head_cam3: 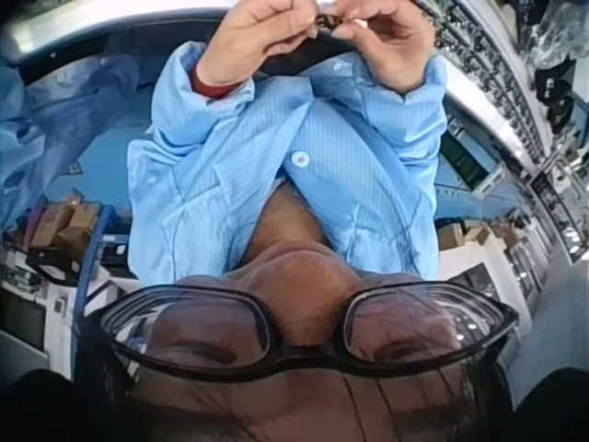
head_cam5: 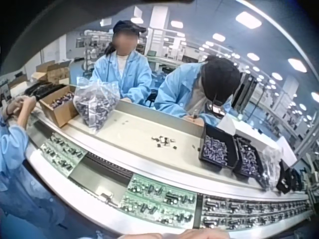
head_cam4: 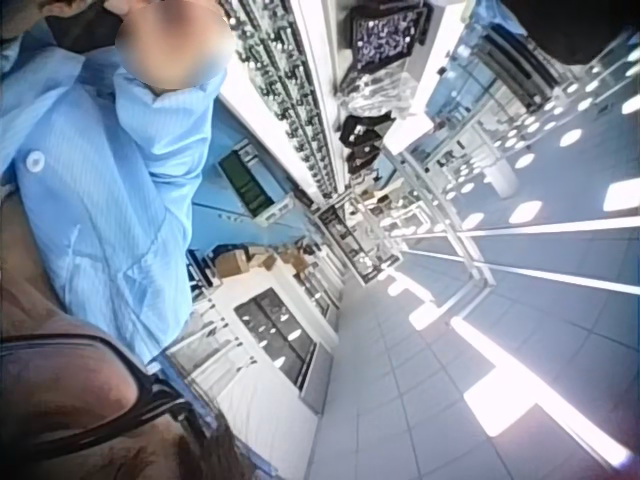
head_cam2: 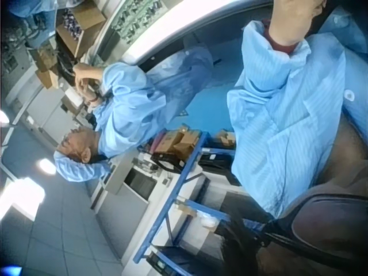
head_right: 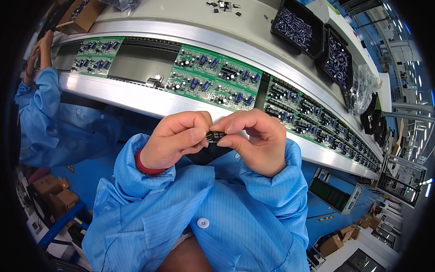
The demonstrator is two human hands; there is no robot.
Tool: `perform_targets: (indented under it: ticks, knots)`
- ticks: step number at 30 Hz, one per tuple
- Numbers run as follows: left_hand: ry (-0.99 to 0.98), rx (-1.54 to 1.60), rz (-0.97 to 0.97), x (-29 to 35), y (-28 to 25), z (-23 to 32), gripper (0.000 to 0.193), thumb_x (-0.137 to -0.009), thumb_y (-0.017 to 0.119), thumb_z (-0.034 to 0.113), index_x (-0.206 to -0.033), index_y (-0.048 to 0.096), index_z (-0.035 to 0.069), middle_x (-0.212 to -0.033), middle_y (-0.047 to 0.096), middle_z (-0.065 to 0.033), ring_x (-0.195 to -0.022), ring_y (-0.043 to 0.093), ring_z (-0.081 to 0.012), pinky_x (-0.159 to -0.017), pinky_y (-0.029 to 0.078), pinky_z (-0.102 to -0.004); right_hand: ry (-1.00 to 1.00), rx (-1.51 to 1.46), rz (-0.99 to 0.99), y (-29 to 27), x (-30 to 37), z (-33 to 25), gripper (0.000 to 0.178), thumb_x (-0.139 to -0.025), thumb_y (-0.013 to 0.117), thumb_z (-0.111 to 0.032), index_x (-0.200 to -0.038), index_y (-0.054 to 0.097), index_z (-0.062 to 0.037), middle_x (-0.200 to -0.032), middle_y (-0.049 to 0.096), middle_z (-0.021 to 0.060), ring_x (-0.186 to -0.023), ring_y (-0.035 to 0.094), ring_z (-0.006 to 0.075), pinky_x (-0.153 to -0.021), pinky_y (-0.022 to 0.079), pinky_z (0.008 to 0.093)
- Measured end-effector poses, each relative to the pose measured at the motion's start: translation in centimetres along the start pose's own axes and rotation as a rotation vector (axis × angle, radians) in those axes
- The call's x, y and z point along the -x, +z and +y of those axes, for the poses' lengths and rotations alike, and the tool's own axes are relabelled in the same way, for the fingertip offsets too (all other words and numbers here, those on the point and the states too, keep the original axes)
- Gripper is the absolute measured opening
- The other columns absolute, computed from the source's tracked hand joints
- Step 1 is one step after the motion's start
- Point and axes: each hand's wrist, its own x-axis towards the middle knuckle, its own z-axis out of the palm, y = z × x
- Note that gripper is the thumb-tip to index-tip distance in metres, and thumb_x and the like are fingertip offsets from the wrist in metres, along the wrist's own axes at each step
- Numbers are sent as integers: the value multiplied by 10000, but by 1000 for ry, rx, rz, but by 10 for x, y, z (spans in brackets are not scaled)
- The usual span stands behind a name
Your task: Inserting small electronic components onto printed circuit boards on a production line.
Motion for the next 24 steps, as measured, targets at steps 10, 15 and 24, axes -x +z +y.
perform_targets:
  ticks: [10, 15, 24]
  knots:
    - [122, -106, 16, -2, -1, -6, 175, -922, 450, 131, -820, 509, 1, -809, 439, -64, -595, 361, -86, -491, 293, -175, 56, -238, 28, 1, 3, 9, 237, -688, 654, 130, -876, 549, 30, -889, 634, 178, -787, 631, 227, -716, 529, 279]
    - [75, 22, -8, 0, -5, -8, 203, -927, 467, 172, -831, 508, -3, -802, 430, -63, -585, 352, -86, -490, 286, -175, 84, -69, 127, 8, 2, 4, 243, -713, 681, 48, -906, 546, -13, -838, 618, 174, -713, 586, 200, -651, 484, 260]
    - [113, 35, -30, -1, -4, -14, 251, -932, 468, 224, -857, 510, -12, -824, 439, -81, -586, 368, -104, -484, 294, -178, -40, 77, 23, 3, -2, 2, 216, -660, 672, 108, -851, 613, 28, -878, 645, 174, -757, 622, 224, -664, 507, 267]
